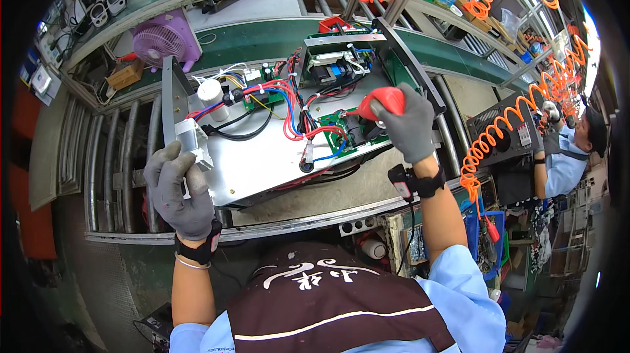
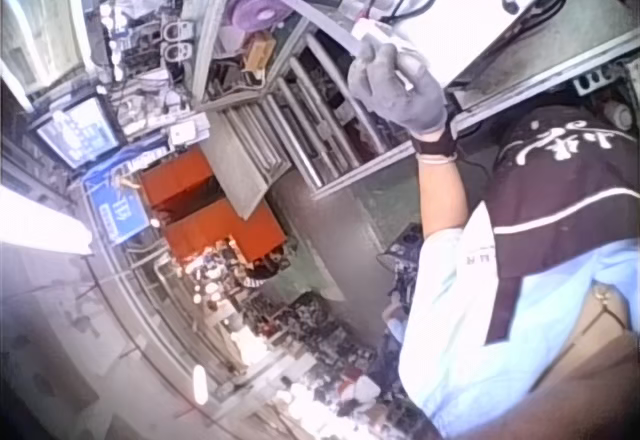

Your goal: Assemble and test internal components of a solar inverter or power supply unit.

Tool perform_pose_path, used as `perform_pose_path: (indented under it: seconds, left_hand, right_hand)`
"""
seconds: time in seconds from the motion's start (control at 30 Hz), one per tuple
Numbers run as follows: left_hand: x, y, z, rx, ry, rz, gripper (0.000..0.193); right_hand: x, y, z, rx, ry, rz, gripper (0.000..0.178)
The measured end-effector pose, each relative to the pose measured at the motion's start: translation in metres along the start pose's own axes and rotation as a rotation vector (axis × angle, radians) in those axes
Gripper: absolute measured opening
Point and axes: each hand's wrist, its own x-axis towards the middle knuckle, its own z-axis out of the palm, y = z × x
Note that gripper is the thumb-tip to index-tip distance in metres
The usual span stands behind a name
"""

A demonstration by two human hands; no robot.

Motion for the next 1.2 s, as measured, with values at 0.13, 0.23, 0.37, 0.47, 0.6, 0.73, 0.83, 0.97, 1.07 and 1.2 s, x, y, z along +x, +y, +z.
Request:
perform_pose_path:
  seconds: [0.13,0.23,0.37,0.47,0.6,0.73,0.83,0.97,1.07,1.2]
  left_hand:
    - [0.0,-0.001,0.002,0.009,0.051,0.01,0.017]
    - [-0.002,-0.002,0.001,0.009,0.046,0.007,0.017]
    - [-0.002,-0.001,0.002,-0.016,0.049,-0.018,0.017]
    - [-0.003,-0.002,-0.001,-0.03,0.017,0.0,0.017]
    - [-0.003,0.0,0.0,-0.018,0.01,-0.011,0.016]
    - [-0.003,-0.002,0.002,-0.019,0.014,0.006,0.016]
    - [-0.004,-0.001,0.001,-0.012,-0.002,-0.026,0.015]
    - [-0.004,-0.002,0.001,-0.023,0.011,-0.028,0.016]
    - [-0.002,-0.001,0.0,0.021,-0.003,0.008,0.016]
    - [-0.002,-0.001,-0.001,0.024,-0.012,0.013,0.018]
  right_hand:
    - [0.019,-0.006,0.003,-0.056,-0.06,0.075,0.031]
    - [0.014,-0.002,0.002,-0.071,-0.009,0.044,0.033]
    - [0.002,0.007,0.002,0.005,0.018,0.098,0.032]
    - [0.0,0.009,0.007,0.067,0.026,0.142,0.032]
    - [-0.001,0.019,0.009,0.225,0.034,0.208,0.034]
    - [0.001,0.03,0.009,0.245,0.035,0.22,0.033]
    - [0.011,0.019,0.006,0.285,-0.039,0.28,0.03]
    - [0.015,-0.001,-0.012,0.491,0.082,0.269,0.026]
    - [0.014,0.013,-0.026,0.885,0.166,0.387,0.025]
    - [0.0,0.022,-0.044,1.207,0.206,0.575,0.019]
